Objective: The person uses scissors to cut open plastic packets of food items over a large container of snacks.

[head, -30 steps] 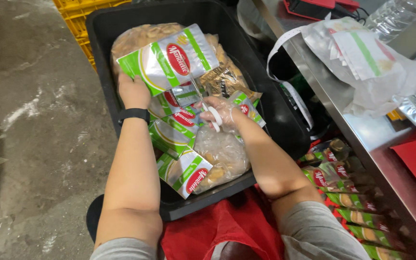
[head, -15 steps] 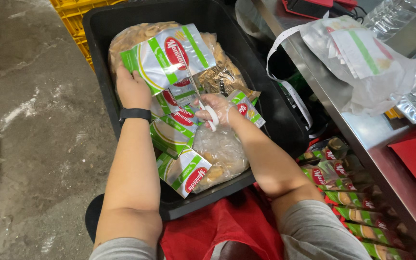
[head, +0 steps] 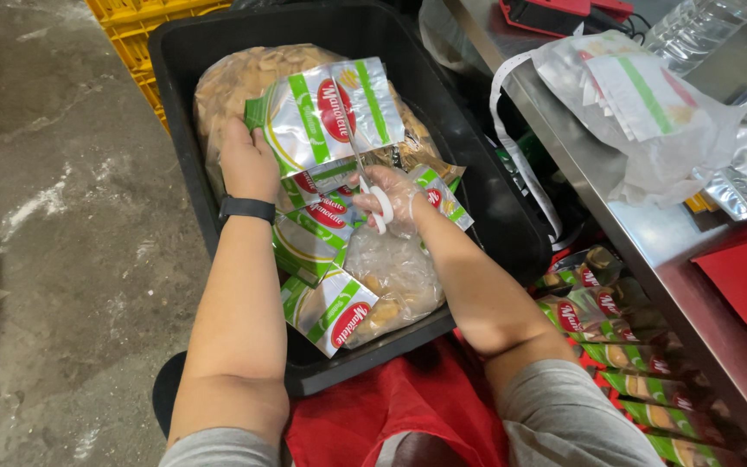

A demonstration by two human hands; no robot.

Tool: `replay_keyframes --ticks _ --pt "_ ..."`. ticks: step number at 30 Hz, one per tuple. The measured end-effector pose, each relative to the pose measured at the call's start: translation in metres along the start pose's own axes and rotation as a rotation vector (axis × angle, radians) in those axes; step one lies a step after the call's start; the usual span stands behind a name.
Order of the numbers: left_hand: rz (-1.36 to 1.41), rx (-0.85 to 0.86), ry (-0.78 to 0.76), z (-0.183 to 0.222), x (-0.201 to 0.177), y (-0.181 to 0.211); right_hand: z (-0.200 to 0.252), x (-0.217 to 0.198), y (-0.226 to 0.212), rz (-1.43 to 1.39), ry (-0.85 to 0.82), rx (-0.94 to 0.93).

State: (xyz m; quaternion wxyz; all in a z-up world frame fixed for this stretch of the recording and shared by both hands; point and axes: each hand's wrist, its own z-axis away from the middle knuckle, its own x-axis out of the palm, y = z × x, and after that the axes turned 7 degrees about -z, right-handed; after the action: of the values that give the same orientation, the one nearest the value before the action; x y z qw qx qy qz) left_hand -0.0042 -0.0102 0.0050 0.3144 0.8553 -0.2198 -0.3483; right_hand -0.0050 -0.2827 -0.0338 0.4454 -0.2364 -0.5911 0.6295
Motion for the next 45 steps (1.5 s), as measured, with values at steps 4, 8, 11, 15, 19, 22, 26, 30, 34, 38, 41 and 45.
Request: replay_keyframes --ticks 4,8,11,15,19,22,26,30,34,38,41,45 --pt "0.035 -0.015 0.001 0.0 -0.004 0.008 -0.007 0.0 0.0 0.113 0.025 0.013" --pt "0.032 0.016 0.025 -0.001 -0.006 0.008 -0.003 0.014 -0.005 0.145 0.07 0.024" --pt "0.031 -0.016 -0.007 -0.001 -0.006 0.006 0.004 0.017 -0.01 0.152 0.07 0.008" --pt "-0.082 0.069 -0.057 0.0 0.002 0.004 -0.004 0.008 -0.005 0.041 0.046 -0.015" --pt "-0.007 0.081 -0.065 0.003 0.003 0.007 -0.007 0.001 -0.001 0.004 0.066 -0.013" --pt "0.006 0.066 -0.064 0.004 0.001 0.009 -0.009 0.005 0.0 0.043 0.114 0.038" --pt "-0.03 0.063 -0.097 0.005 0.002 0.005 -0.011 0.005 0.002 0.162 0.168 -0.03" --pt "-0.201 0.019 -0.162 0.006 0.004 -0.01 -0.014 -0.007 -0.004 0.075 0.3 0.03" --pt "-0.632 -0.211 -0.137 0.015 0.01 -0.021 -0.005 -0.049 -0.021 -0.682 0.238 -0.138" --pt "-0.688 0.034 -0.209 0.025 0.016 -0.019 0.019 -0.085 -0.033 0.151 0.642 -0.221" --pt "-0.662 0.179 -0.346 0.031 0.026 -0.01 0.021 -0.106 -0.053 0.502 0.79 -0.062" --pt "-0.561 0.359 -0.399 0.042 0.041 -0.002 0.036 -0.092 -0.069 0.893 0.867 0.221"
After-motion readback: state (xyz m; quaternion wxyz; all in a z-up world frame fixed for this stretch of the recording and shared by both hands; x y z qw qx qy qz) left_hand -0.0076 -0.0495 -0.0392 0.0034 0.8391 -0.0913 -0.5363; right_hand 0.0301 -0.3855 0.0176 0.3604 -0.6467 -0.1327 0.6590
